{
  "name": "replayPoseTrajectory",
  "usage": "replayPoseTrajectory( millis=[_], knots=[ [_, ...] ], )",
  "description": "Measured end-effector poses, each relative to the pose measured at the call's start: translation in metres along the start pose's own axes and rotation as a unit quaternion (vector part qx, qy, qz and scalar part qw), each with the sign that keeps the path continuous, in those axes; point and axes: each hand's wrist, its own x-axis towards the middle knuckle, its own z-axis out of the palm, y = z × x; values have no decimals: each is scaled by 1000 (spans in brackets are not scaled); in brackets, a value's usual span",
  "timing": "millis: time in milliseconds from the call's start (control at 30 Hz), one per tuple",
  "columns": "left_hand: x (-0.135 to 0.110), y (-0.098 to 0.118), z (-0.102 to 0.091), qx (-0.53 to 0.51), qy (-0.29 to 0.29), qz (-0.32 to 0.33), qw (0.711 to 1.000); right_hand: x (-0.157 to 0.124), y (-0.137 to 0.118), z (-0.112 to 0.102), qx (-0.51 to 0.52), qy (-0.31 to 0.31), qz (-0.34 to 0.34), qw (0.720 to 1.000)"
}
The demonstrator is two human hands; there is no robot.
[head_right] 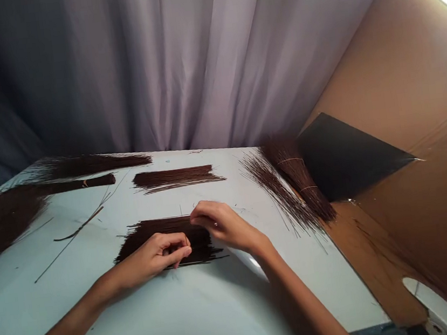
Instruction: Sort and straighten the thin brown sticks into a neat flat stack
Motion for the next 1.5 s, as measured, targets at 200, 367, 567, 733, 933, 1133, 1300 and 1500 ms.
replayPoseTrajectory(
  millis=[200,367,567,733,933,1133,1300,1500],
  knots=[
    [8,-8,-1,-22,170,-1,985,-23,-1,5,-1,-69,7,998],
    [1,1,9,-72,32,-1,997,-11,7,-8,13,-41,39,998],
    [10,-18,4,-67,147,-27,986,-19,-9,2,-8,-63,-4,998],
    [8,-8,-2,-232,122,-31,965,-24,2,1,3,-64,16,998],
    [3,2,-2,-298,90,-38,950,-22,0,-15,-45,13,27,999],
    [6,-5,1,-260,140,-34,955,-18,-7,-16,-197,54,-15,979],
    [10,-13,-1,-236,127,-35,963,-15,-8,-17,-267,60,-37,961],
    [10,-18,-7,-230,68,-42,970,-11,-6,-17,-272,42,-50,960]
  ],
)
